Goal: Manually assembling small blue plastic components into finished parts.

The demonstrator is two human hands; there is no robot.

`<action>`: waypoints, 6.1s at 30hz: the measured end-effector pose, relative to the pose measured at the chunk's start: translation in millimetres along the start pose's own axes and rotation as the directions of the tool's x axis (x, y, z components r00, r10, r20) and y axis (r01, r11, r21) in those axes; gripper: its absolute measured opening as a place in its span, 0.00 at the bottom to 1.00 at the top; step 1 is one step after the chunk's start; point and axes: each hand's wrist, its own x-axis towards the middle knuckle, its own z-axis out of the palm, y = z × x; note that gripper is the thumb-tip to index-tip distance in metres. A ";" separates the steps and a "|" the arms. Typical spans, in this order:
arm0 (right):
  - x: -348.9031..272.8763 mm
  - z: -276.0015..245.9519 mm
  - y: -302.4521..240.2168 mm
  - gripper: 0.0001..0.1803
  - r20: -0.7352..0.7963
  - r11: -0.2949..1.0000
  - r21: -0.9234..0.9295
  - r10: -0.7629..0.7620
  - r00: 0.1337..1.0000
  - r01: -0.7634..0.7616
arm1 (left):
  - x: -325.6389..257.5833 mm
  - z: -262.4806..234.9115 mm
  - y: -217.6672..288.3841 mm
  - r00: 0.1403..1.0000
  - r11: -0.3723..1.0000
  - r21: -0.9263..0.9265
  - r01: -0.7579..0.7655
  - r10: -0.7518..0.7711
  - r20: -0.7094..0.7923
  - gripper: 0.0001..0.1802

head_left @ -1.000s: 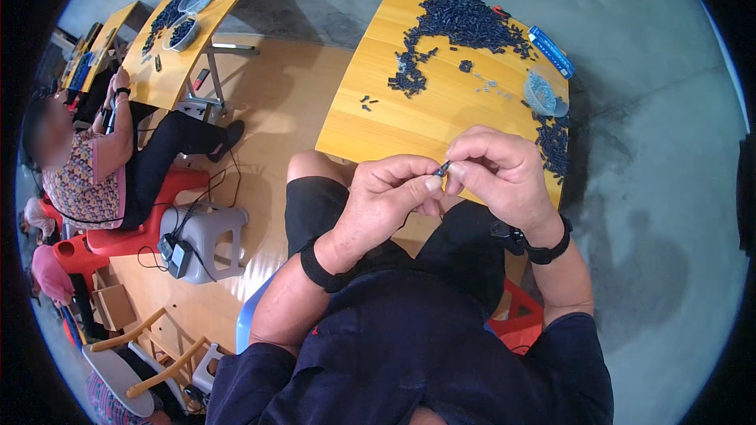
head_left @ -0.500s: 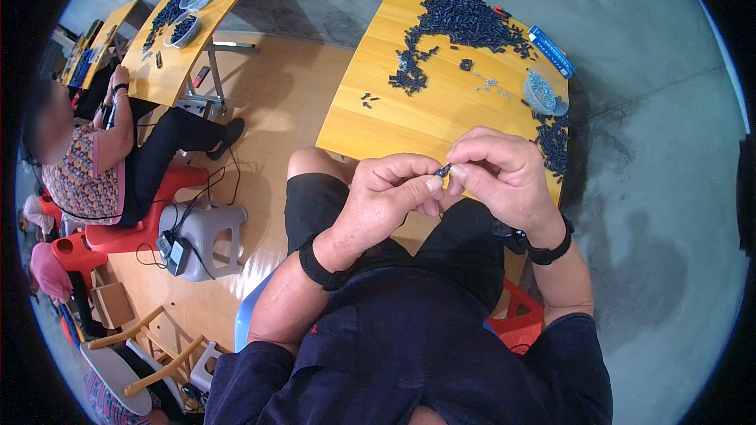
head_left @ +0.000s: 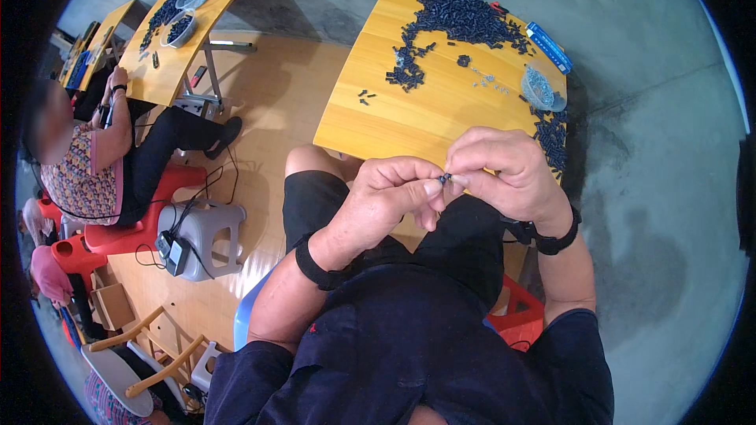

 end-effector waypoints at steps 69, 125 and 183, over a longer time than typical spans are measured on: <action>6.8 5.7 9.4 0.09 0.308 0.571 0.519 0.569 0.762 -0.636 | -1.1 -12.2 13.3 0.994 0.969 0.246 0.035 -0.008 -0.111 0.05; -1.0 2.9 -31.4 0.09 0.236 0.655 0.331 0.640 0.732 -0.679 | -8.3 -1.2 12.9 0.984 0.893 0.414 -0.177 0.168 0.059 0.07; 2.7 7.5 -11.8 0.06 0.213 0.590 0.550 0.586 0.782 -0.591 | -8.8 -2.0 12.7 0.987 0.930 0.339 -0.143 0.157 -0.014 0.07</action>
